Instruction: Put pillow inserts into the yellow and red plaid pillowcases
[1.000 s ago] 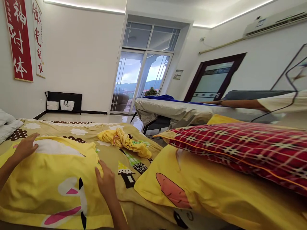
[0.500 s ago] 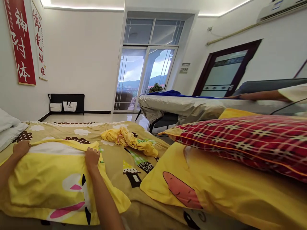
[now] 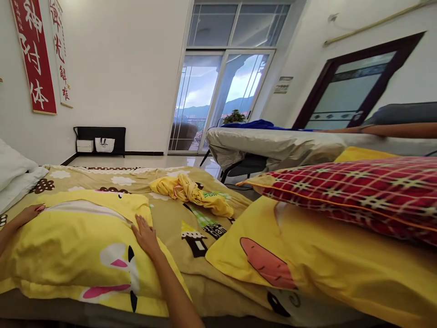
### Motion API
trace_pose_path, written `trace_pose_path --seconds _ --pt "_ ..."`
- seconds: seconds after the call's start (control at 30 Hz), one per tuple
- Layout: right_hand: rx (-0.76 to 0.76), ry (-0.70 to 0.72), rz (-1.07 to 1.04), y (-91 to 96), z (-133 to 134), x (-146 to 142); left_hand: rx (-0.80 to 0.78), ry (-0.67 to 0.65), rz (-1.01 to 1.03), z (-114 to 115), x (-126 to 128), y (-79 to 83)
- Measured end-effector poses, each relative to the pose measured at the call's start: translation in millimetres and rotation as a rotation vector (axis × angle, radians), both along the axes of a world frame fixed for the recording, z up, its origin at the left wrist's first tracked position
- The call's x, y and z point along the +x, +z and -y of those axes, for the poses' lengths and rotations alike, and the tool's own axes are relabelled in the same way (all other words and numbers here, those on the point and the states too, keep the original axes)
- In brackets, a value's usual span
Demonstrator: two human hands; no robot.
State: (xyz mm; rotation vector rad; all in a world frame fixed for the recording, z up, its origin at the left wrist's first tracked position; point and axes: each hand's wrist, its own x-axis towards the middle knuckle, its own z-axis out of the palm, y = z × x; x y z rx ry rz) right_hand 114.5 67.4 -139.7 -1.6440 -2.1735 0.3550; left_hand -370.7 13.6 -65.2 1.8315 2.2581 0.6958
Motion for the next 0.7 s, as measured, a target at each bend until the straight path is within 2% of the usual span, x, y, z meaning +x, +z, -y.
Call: trace_pose_path --seconds 0.1,0.17,0.23,0.3,0.37,0.4,0.43,0.5,0.6,0.7 --pt "0.098 0.011 -0.012 -14.1 34.4 19.0 0.008 -0.023 -0.037 3.8 12.6 19.6" --pt "0.229 0.054 0.01 -36.0 68.4 32.5 0.083 -0.097 -0.052 11.4 36.6 34.8" --pt "0.379 0.031 0.058 -64.2 102.7 46.3 0.189 -0.264 -0.04 21.6 72.4 48.5" --pt "0.51 -0.056 0.09 -89.9 130.1 60.9 0.235 -0.485 -0.024 30.8 114.1 58.3" --pt "0.573 -0.11 0.102 -103.7 147.2 76.2 0.193 -0.657 -0.051 35.3 153.7 62.3" --pt "0.575 -0.114 0.097 -104.2 151.7 83.3 0.149 -0.698 -0.083 35.3 171.0 62.0" --pt "0.561 -0.107 0.082 -99.8 153.7 89.0 0.1 -0.708 -0.128 33.9 185.9 60.5" --pt "0.521 -0.109 0.013 -77.5 151.7 93.8 0.013 -0.658 -0.229 28.1 209.0 55.6" --pt "0.489 -0.078 -0.144 -20.8 138.1 76.8 -0.064 -0.548 -0.326 19.3 230.0 51.5" --pt "0.452 0.128 -0.268 39.3 116.3 35.2 -0.127 -0.569 -0.32 19.3 241.4 57.5"
